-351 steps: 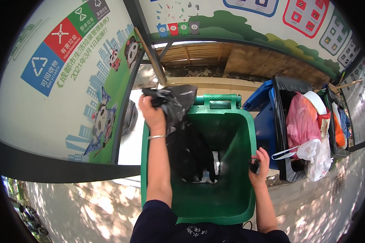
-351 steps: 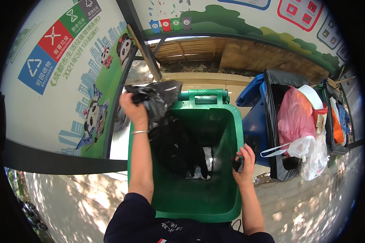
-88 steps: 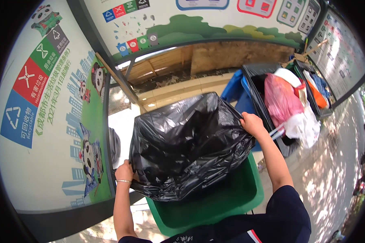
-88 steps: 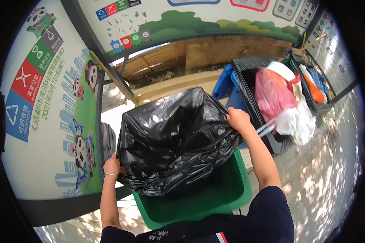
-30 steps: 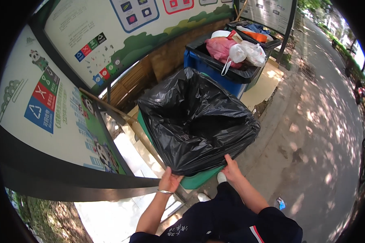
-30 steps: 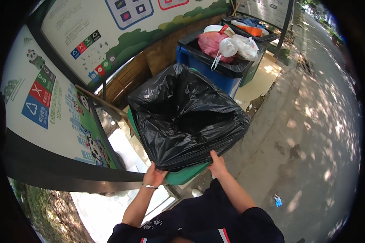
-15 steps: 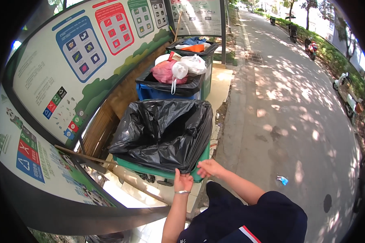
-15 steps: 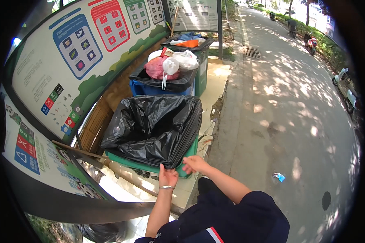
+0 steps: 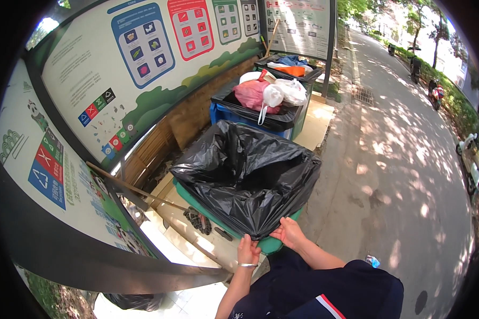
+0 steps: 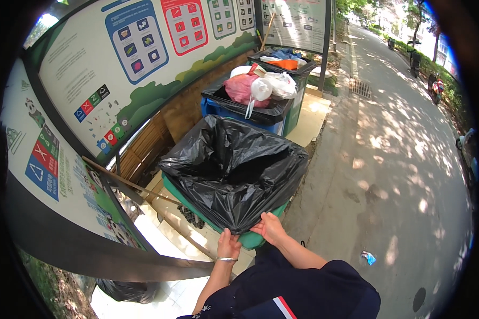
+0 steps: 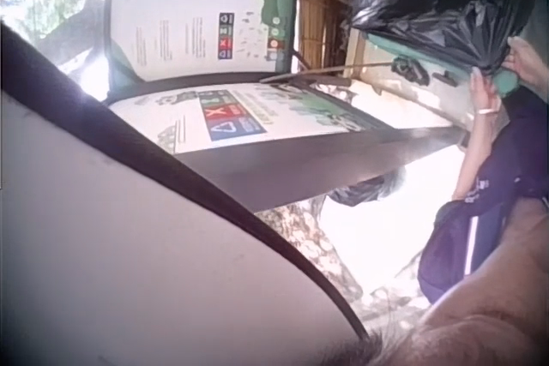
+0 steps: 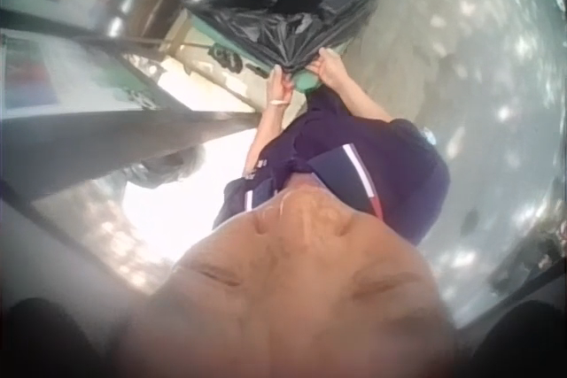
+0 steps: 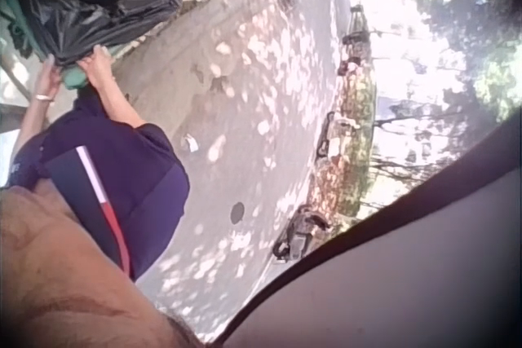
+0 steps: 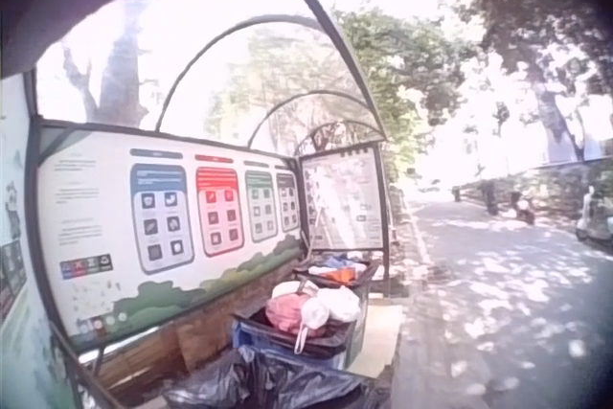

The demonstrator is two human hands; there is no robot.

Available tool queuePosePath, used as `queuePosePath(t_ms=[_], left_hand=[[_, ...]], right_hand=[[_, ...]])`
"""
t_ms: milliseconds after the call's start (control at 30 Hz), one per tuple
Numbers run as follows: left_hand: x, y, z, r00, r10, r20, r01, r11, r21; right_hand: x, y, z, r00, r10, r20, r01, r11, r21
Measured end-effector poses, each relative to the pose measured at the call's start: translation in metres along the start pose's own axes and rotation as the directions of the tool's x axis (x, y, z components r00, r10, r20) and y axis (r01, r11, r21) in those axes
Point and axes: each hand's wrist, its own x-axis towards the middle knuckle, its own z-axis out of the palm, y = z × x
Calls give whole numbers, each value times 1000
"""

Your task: The person sorts trash into different bins at an outdoor disposal station. They tie a full black trash bag, place it in a bin, and then sort loose items including bottles, cans, and a cardboard box into the appropriate recycling and waste containers.

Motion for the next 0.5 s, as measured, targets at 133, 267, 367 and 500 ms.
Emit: queuePosePath(t_ms=[133,267,367,500], left_hand=[[-3,-8,6,997,11,-73,-12,1000,-17],[-7,-8,7,997,10,-79,-14,999,-48],[-7,-9,9,999,9,-49,-12,998,-69],[-4,-14,12,999,9,-40,-11,998,-69]], right_hand=[[-6,0,-11,1000,13,-11,-13,1000,-9],[-9,-3,-4,999,41,-7,-41,999,8],[-10,-5,-3,997,58,-51,-60,998,-22],[-6,-15,-9,1000,29,0,-29,997,-67]])
